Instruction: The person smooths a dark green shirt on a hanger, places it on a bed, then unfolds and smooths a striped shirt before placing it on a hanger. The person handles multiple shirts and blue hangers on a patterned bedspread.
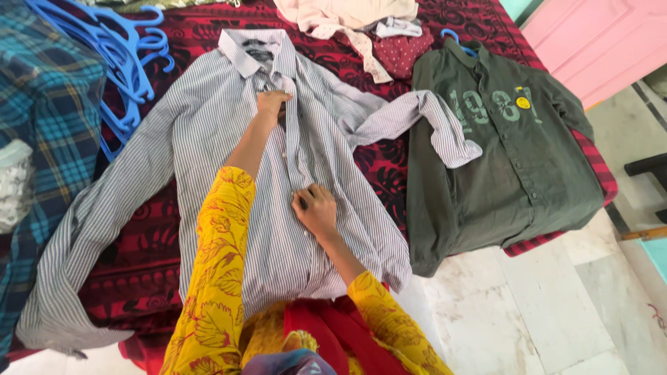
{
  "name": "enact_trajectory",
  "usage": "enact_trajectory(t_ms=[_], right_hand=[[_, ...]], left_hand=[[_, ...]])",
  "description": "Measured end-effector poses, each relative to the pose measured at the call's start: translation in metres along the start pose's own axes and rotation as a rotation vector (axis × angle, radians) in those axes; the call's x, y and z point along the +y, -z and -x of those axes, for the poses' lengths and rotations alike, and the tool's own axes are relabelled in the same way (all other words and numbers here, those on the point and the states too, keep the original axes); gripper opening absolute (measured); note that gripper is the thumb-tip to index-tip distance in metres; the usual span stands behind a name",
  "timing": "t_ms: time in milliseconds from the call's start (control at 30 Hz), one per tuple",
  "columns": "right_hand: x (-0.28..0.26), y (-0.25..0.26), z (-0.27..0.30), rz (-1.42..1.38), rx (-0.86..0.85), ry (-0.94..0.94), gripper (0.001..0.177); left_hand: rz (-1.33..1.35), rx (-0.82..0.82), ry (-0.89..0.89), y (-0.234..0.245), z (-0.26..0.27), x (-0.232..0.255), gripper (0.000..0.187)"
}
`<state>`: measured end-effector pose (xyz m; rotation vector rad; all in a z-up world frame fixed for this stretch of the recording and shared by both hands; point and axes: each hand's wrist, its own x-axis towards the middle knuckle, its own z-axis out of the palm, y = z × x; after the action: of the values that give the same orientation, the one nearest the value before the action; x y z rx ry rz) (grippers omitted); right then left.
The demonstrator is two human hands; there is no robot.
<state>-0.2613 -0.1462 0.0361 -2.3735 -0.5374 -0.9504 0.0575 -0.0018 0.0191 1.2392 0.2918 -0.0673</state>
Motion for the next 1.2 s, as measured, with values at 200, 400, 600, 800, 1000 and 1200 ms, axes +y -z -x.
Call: enact_trajectory(t_ms=[200,400,600,800,1000,1200], right_hand=[[0.006,-0.007,0.003,0.018,-0.027,-0.019,0.011],[0.001,-0.003,-0.003,-0.004,-0.032,-0.056,0.011],[-0.002,0.000,-0.007,-0.023,-0.025,-0.060,0.009],[-0.001,-0.001,-0.006,-0.026,-0.030,-0.063,0.009],[-0.001,0.004,-0.006,-0.045,-0.079,-0.069,0.011],[0.004,0.007,-0.006,-0.083,-0.123,-0.087,0.013]], left_hand=[[0.080,0.110,-0.296,0.004,-0.026,0.001,0.053],[-0.362,0.230,-0.515,0.016,-0.005,-0.014,0.046],[-0.787,0.365,-0.779,0.024,-0.022,-0.037,0.057],[-1.196,0.343,-0.583,0.021,-0.022,-0.029,0.048],[-1.191,0.134,-0.676,0.029,0.036,-0.043,0.041],[-1.278,-0.061,-0.772,0.042,0.157,-0.078,0.054]])
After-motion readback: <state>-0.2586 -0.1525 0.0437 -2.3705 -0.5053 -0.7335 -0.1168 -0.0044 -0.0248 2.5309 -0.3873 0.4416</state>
